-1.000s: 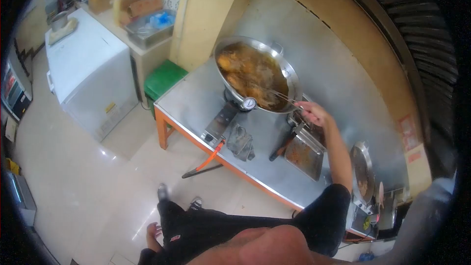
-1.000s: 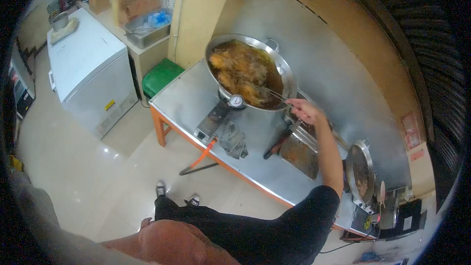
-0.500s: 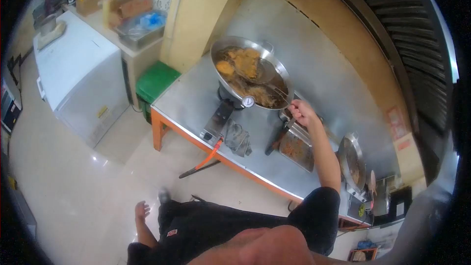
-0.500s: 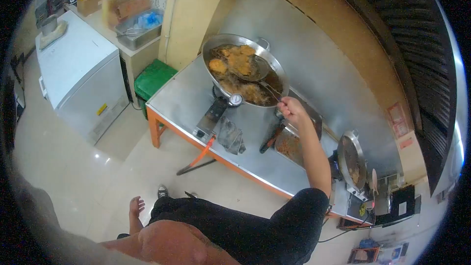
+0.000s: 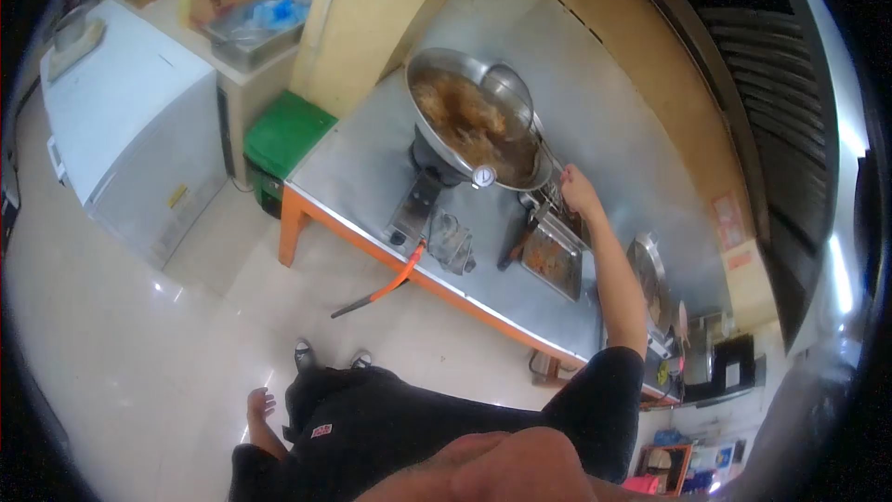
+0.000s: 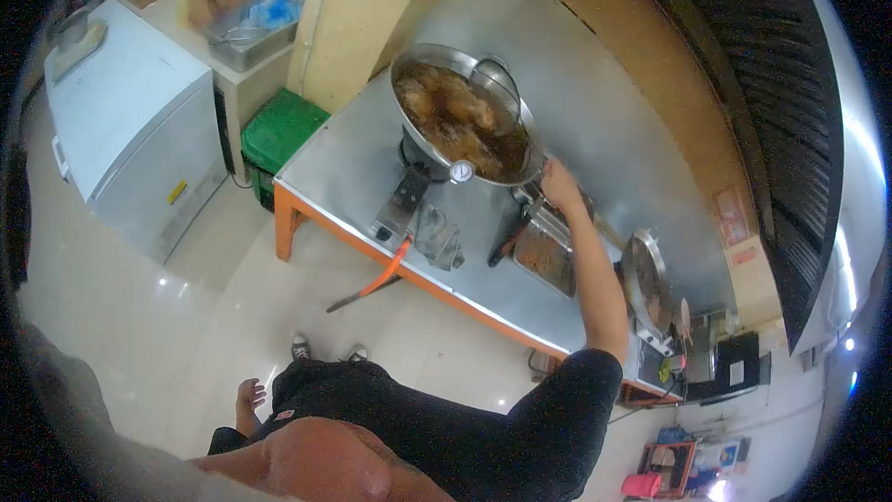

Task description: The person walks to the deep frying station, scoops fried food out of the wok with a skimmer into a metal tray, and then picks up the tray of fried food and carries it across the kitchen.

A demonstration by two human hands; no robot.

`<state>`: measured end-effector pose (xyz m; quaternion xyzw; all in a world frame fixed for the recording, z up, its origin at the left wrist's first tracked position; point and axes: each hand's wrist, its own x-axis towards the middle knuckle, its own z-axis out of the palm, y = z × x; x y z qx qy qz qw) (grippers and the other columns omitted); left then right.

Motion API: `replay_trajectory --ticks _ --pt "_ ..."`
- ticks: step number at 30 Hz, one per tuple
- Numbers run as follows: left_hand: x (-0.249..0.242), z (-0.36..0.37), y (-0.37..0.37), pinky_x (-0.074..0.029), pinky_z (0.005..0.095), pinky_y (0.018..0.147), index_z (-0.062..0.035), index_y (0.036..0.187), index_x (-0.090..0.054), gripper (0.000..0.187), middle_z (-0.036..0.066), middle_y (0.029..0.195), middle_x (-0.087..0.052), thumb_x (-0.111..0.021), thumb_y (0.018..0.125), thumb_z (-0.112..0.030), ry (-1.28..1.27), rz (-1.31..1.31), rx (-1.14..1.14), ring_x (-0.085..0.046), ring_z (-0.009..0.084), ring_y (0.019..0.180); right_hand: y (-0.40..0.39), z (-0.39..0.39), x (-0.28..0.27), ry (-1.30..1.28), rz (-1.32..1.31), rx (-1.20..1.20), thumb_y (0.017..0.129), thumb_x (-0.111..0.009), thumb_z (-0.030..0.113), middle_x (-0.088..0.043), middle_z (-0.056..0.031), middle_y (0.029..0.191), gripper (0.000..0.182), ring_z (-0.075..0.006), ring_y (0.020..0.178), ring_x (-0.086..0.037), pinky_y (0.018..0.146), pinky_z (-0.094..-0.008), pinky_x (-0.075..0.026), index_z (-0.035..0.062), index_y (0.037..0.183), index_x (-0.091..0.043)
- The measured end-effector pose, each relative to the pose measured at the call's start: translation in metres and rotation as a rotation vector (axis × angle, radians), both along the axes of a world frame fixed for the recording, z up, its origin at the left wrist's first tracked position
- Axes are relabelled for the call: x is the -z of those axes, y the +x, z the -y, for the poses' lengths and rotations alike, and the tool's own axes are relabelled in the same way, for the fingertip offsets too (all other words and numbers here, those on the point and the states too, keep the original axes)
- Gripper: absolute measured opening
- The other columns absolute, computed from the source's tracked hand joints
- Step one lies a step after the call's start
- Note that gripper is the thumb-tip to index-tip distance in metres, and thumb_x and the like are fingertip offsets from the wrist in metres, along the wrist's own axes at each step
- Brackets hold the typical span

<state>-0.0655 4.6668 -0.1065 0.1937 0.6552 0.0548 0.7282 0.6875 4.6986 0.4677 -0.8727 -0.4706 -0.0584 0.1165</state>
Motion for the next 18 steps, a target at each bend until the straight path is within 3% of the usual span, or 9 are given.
replay_trajectory --ticks 1,4,5,6,9,13,18 --pt "0.005 -0.001 -0.005 -0.044 0.0376 0.059 -0.0132 0.112 -0.05 0.031 0.006 0.089 -0.058 -0.049 0.085 -0.029 -0.02 -0.012 0.019 -0.056 0.0216 0.071 0.006 0.006 0.009 0.016 0.157 -0.112 0.091 -0.037 0.019 -0.061 -0.0265 0.083 0.022 -0.0417 0.076 -0.06 0.066 -0.0491 -0.046 0.0019 0.102 -0.045" --pt "0.016 -0.017 -0.014 -0.044 0.0387 0.059 -0.0133 0.111 -0.051 0.03 0.007 0.089 -0.058 -0.049 0.085 -0.029 -0.044 -0.039 0.072 -0.057 0.0221 0.071 -0.034 0.017 -0.001 -0.081 0.086 0.044 0.092 -0.04 0.021 -0.059 -0.0291 0.092 0.024 -0.0489 0.091 -0.053 0.079 -0.0543 -0.04 0.0036 0.107 -0.046" --pt "0.015 -0.023 -0.014 -0.044 0.0391 0.059 -0.0133 0.111 -0.051 0.03 0.007 0.09 -0.058 -0.049 0.085 -0.028 -0.052 -0.043 0.088 -0.057 0.0222 0.071 -0.048 0.02 -0.007 -0.093 0.09 0.074 0.092 -0.04 0.021 -0.059 -0.029 0.092 0.024 -0.0485 0.09 -0.054 0.078 -0.0543 -0.04 0.0048 0.108 -0.045" --pt "0.014 -0.03 -0.017 -0.046 0.0411 0.067 -0.0136 0.123 -0.046 0.041 0.012 0.102 -0.059 -0.049 0.087 -0.032 -0.028 -0.016 0.135 -0.058 0.0246 0.078 -0.062 0.026 -0.011 -0.107 0.093 0.107 0.092 -0.04 0.021 -0.059 -0.029 0.091 0.024 -0.0481 0.09 -0.054 0.077 -0.0543 -0.041 0.0061 0.11 -0.045" --pt "0.006 -0.056 -0.011 -0.046 0.0389 0.066 -0.0131 0.121 -0.047 0.039 0.012 0.102 -0.059 -0.049 0.087 -0.032 0.067 -0.017 0.21 -0.058 0.0234 0.079 -0.076 0.049 -0.018 -0.092 0.1 0.126 0.091 -0.041 0.019 -0.058 -0.0296 0.092 0.025 -0.0471 0.091 -0.054 0.077 -0.0535 -0.041 0.0086 0.113 -0.045" --pt "-0.007 -0.083 0.002 -0.047 0.0364 0.063 -0.0129 0.116 -0.05 0.036 0.01 0.097 -0.06 -0.051 0.086 -0.032 0.174 0.062 0.092 -0.058 0.0215 0.077 -0.089 0.076 -0.024 0.003 0.041 0.09 0.091 -0.043 0.018 -0.057 -0.0287 0.1 0.03 -0.0462 0.096 -0.052 0.08 -0.0505 -0.043 0.0094 0.12 -0.045" --pt "-0.027 -0.096 0.025 -0.046 0.0356 0.064 -0.0124 0.114 -0.05 0.035 0.009 0.092 -0.058 -0.051 0.084 -0.031 0.219 0.061 0.158 -0.057 0.0204 0.075 -0.112 0.096 -0.033 0.069 -0.032 0.081 0.09 -0.043 0.014 -0.056 -0.0228 0.112 0.038 -0.0424 0.105 -0.05 0.087 -0.044 -0.043 0.0124 0.128 -0.046"
